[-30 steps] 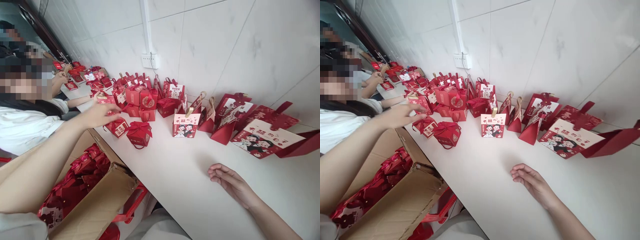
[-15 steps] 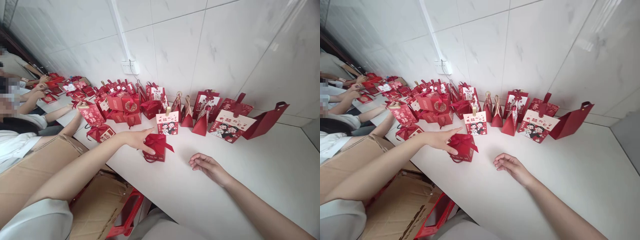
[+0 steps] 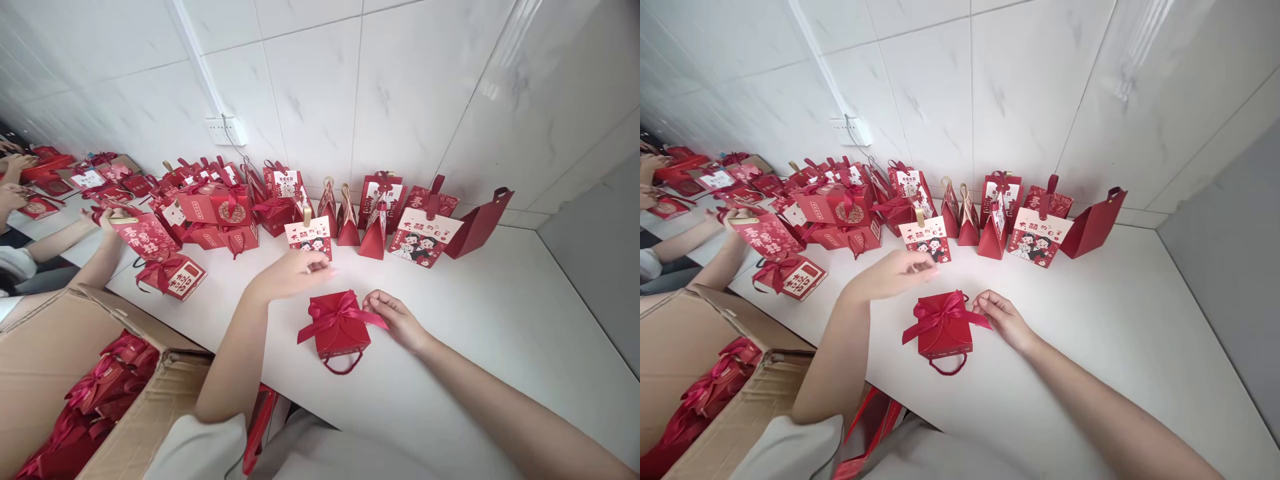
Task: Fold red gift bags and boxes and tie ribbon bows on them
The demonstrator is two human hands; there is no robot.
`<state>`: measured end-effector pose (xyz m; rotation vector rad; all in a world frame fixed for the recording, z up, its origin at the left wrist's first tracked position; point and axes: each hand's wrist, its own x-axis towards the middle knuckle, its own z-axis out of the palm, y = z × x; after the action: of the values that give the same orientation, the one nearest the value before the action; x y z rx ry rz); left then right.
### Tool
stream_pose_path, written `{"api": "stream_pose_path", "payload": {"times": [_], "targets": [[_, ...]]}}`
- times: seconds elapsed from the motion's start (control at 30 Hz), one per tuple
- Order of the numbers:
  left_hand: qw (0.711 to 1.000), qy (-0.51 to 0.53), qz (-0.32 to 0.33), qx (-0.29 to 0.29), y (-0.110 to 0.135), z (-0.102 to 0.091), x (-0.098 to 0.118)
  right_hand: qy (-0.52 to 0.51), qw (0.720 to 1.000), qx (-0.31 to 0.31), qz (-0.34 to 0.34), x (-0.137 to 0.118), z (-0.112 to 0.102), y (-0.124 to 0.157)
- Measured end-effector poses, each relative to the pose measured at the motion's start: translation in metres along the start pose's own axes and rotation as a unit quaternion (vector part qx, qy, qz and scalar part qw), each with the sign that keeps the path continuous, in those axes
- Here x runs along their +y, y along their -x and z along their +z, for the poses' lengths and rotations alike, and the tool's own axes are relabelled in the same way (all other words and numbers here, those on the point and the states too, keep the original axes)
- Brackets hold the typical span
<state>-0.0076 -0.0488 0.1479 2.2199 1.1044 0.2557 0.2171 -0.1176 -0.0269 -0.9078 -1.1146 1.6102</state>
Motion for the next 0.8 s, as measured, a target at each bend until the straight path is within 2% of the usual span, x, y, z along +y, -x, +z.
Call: {"api": "stream_pose_path", "payload": {"times": [0.13,0.2,0.27,0.33,0.43,0.57,0.8], "targets": [[0.992,0.066,-0.074,0.083,0.035,0.035,-0.02,0.11,0.993,-0.045,0.025,-0.025,-0.006,-0.013],[0.987,0.096,-0.094,0.085,0.044,0.048,-0.029,0.194,0.978,-0.068,0.034,-0.047,-0.007,-0.021],[0.986,0.118,-0.094,0.078,0.047,0.06,-0.037,0.285,0.956,-0.07,-0.005,-0.069,-0.004,-0.027],[0.987,0.128,-0.075,0.066,0.048,0.068,-0.042,0.335,0.939,-0.073,-0.035,-0.086,0.002,-0.033],[0.987,0.138,-0.047,0.068,0.047,0.075,-0.043,0.374,0.919,-0.111,-0.05,-0.097,0.012,-0.038],[0.98,0.145,-0.061,0.121,0.043,0.08,-0.039,0.424,0.896,-0.127,-0.035,-0.098,0.015,-0.04],[0.978,0.165,-0.054,0.114,0.038,0.083,-0.033,0.454,0.873,-0.175,-0.012,-0.109,0.008,-0.027]]}}
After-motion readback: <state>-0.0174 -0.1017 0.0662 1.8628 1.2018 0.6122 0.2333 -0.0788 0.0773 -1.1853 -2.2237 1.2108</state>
